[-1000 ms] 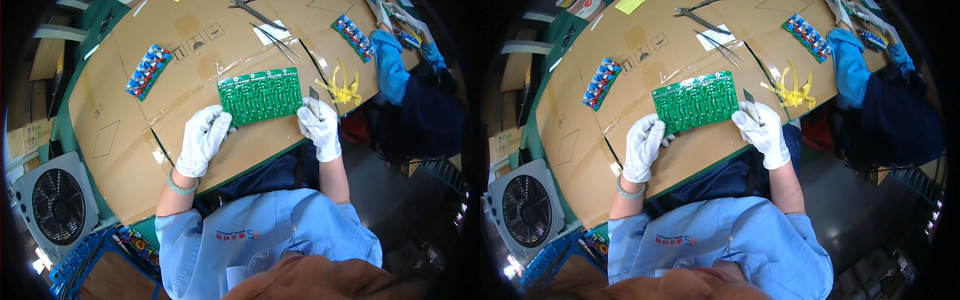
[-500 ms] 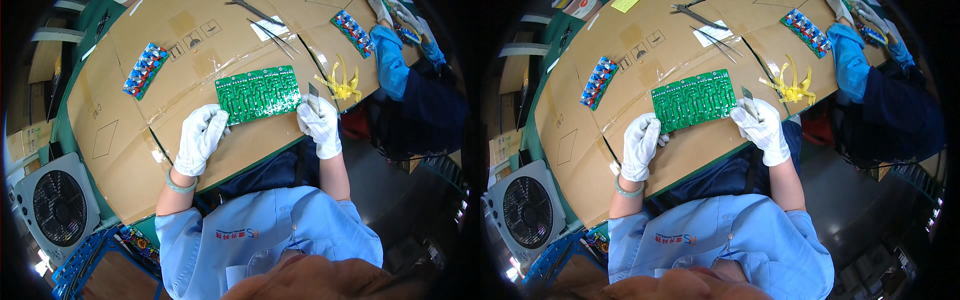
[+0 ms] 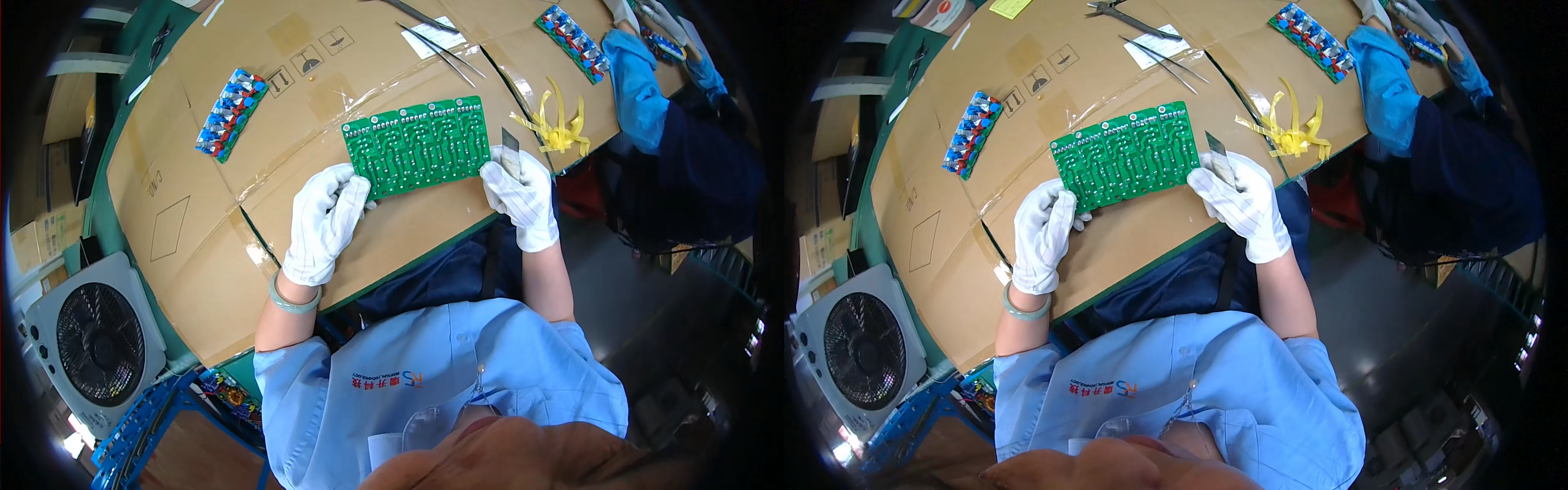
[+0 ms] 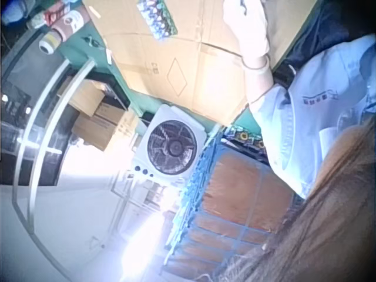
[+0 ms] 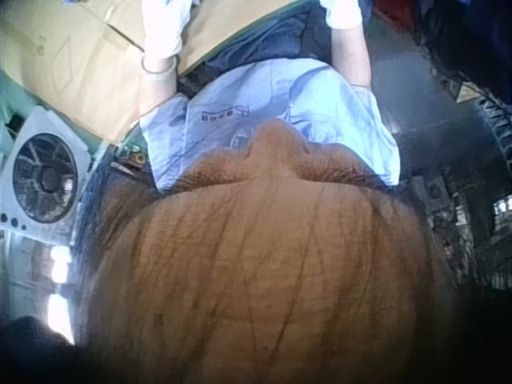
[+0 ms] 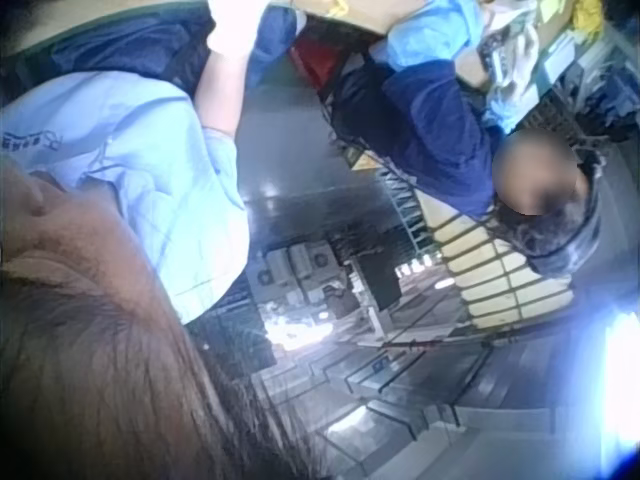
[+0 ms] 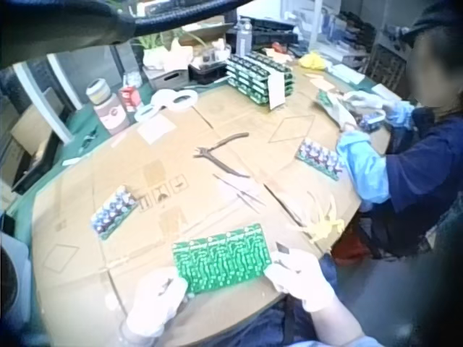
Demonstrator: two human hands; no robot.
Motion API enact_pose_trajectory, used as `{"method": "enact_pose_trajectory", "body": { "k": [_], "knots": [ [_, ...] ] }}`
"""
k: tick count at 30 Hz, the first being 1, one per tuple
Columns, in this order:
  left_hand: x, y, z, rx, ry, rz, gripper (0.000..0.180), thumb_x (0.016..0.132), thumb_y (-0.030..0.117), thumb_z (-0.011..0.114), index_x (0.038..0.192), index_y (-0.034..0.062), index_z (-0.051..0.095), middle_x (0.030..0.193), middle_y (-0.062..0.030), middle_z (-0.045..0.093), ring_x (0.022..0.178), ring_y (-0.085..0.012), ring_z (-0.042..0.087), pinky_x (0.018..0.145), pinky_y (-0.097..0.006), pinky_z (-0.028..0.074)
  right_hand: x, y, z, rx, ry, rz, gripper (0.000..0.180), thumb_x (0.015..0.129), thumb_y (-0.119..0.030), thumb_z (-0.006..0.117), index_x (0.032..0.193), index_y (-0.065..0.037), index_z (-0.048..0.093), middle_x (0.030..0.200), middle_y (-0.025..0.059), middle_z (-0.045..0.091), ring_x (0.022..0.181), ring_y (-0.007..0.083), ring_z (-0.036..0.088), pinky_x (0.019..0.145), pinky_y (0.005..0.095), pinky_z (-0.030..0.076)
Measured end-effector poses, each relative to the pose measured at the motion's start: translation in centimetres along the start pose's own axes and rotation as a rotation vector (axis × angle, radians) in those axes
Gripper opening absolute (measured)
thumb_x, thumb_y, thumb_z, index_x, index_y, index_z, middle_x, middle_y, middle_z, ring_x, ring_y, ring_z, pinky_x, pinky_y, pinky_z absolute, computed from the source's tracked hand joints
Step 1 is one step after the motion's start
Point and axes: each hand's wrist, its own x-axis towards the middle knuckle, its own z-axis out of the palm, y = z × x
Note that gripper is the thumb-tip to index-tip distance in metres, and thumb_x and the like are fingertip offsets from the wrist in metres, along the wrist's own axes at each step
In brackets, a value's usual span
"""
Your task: The person repeatedly picks up green circuit boards, flips them over, and scrapes the soldered side with a small metal tool. They handle the boards one at a time, inspecting both sides and placing them back on the table.
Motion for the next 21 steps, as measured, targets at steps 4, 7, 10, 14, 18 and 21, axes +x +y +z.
{"method": "enact_pose_trajectory", "body": {
  "k": [4,7,10,14,18,21],
  "knots": [
    [0.3,0.8,-0.3,0.045,-0.048,0.037,0.025,0.1,0.019,0.057,0.1,-0.0036,0.066,0.079,-0.0077,0.067,0.062,-0.0115,0.061,0.061,-0.026,0.049,0.0,-0.3,0.0,0.002,-0.013,-0.008,0.022,0.091,-0.018,0.075,0.096,0.0,0.064,0.064,-0.0028,0.053,0.051,0.0038,0.046,0.046,0.0227,0.036],
    [0.4,0.9,-0.2,0.042,-0.063,0.048,0.027,0.101,0.021,0.053,0.099,-0.0028,0.067,0.078,-0.0072,0.068,0.062,-0.0113,0.059,0.061,-0.026,0.049,-0.1,-0.1,-0.1,0.008,-0.01,-0.009,0.022,0.09,-0.019,0.075,0.095,0.0,0.064,0.064,-0.0028,0.053,0.051,0.004,0.047,0.046,0.0228,0.036],
    [0.4,0.7,-0.1,-0.037,-0.059,0.03,0.029,0.102,0.021,0.05,0.099,-0.0023,0.067,0.078,-0.007,0.068,0.063,-0.0115,0.058,0.063,-0.026,0.049,0.1,0.1,-0.3,0.018,-0.028,0.002,0.022,0.09,-0.019,0.075,0.096,0.0,0.064,0.064,-0.0027,0.053,0.051,0.0041,0.047,0.046,0.0228,0.037],
    [0.5,0.3,0.1,-0.202,-0.05,0.025,0.021,0.098,0.016,0.057,0.098,-0.0021,0.067,0.075,-0.0048,0.065,0.063,-0.012,0.055,0.063,-0.026,0.048,0.1,0.0,-0.3,-0.016,-0.033,-0.012,0.023,0.09,-0.019,0.075,0.097,0.001,0.065,0.064,-0.0025,0.054,0.051,0.0043,0.047,0.046,0.0229,0.037],
    [0.2,-0.6,0.2,0.037,0.007,0.089,0.015,0.089,0.011,0.069,0.099,-0.0009,0.067,0.069,-0.0024,0.057,0.062,-0.0138,0.05,0.061,-0.026,0.045,-0.1,0.2,-0.2,-0.029,-0.011,-0.066,0.022,0.092,-0.015,0.073,0.102,0.003,0.067,0.066,-0.0015,0.055,0.052,0.0047,0.049,0.046,0.0231,0.038],
    [0.3,0.7,-0.2,0.392,-0.001,0.247,0.015,0.086,0.009,0.073,0.097,0.0002,0.069,0.074,-0.0073,0.062,0.067,-0.0198,0.058,0.067,-0.027,0.05,-0.2,0.7,-0.9,-0.037,-0.066,-0.098,0.02,0.091,-0.009,0.071,0.105,0.005,0.069,0.074,0.0024,0.062,0.057,0.0064,0.053,0.05,0.0231,0.042]
  ]
}}
